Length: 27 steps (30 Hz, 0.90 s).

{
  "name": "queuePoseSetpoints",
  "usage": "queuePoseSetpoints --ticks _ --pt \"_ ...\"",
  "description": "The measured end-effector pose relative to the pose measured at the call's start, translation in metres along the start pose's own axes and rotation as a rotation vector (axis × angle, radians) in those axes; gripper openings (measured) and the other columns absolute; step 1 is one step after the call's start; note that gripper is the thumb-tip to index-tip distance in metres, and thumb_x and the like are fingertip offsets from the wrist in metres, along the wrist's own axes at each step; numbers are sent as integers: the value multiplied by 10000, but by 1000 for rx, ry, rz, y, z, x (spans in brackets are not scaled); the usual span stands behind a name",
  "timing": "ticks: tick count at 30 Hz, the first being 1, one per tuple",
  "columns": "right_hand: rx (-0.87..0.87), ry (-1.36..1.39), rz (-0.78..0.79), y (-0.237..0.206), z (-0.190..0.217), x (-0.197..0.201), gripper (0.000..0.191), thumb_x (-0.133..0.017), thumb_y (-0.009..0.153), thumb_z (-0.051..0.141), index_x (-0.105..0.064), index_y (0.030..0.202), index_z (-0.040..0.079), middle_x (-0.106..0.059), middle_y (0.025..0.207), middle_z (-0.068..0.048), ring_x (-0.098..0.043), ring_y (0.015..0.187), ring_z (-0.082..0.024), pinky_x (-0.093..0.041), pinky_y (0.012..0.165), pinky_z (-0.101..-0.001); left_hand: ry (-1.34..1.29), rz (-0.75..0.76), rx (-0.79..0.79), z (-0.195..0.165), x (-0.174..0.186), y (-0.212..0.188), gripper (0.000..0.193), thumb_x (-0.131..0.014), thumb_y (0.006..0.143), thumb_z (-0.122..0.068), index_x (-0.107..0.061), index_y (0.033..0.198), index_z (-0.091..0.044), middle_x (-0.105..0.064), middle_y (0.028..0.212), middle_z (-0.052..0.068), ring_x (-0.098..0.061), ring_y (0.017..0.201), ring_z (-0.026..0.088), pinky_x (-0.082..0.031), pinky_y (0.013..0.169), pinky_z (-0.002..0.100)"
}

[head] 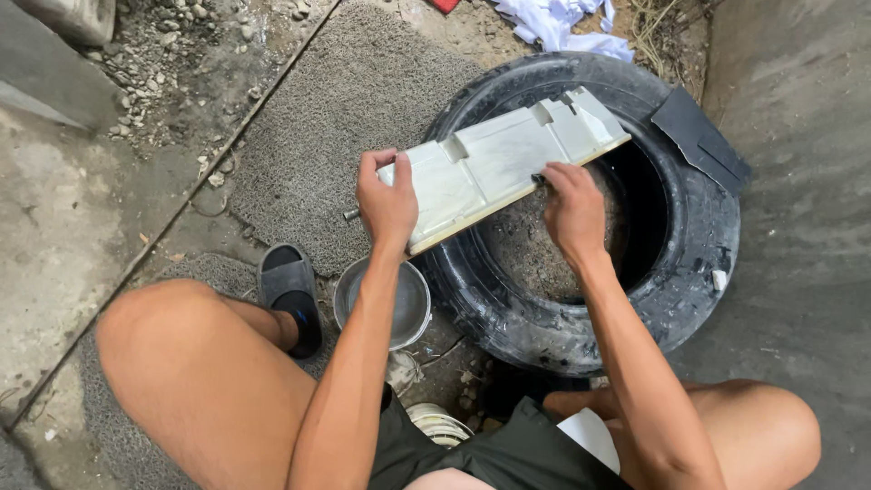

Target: The person rinses a metallic engine valve cover under a tap, then moves to a tire on the ground and scrubs the cover with a sponge and water. The person repeatedly scrubs different sides of the cover while seated.

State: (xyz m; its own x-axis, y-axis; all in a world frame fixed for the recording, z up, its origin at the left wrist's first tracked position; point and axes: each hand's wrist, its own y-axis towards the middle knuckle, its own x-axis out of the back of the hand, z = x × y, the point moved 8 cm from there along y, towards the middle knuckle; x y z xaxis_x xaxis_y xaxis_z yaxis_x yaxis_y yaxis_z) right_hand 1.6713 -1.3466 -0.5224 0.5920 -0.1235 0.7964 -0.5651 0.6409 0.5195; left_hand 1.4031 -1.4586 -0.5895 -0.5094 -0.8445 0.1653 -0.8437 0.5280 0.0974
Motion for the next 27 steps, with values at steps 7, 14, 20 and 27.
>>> queuePoseSetpoints --ticks 7,14,20,27 --pt "-77 -88 -6 18 -30 11 168 -695 932 -26 -764 1072 38 -745 1028 -153 -694 996 -354 -548 892 -428 -15 -16 19 2 3 -1 205 -694 960 -213 -667 1047 -30 -745 1042 126 -716 1010 273 -530 924 379" --pt "-52 102 102 19 -25 -11 147 -743 970 45 -735 1114 16 -737 1113 -176 -709 1038 -348 -561 925 -395 -43 2 2 0 0 4 194 -683 959 -194 -655 1041 -21 -742 1032 129 -710 1012 268 -522 935 382" --pt "-149 211 115 -14 6 -26 184 -692 962 -9 -739 1135 34 -670 1162 -156 -676 1064 -326 -557 882 -396 -32 22 34 11 -1 -1 183 -682 966 -181 -655 1042 -17 -740 1010 120 -704 997 256 -523 927 376" --pt "40 149 128 2 11 -10 187 -696 950 -13 -723 1130 29 -684 1151 -150 -666 1055 -347 -543 898 -417 -33 -5 14 1 1 0 197 -687 960 -191 -648 1044 -17 -730 1027 120 -710 1006 256 -529 917 377"
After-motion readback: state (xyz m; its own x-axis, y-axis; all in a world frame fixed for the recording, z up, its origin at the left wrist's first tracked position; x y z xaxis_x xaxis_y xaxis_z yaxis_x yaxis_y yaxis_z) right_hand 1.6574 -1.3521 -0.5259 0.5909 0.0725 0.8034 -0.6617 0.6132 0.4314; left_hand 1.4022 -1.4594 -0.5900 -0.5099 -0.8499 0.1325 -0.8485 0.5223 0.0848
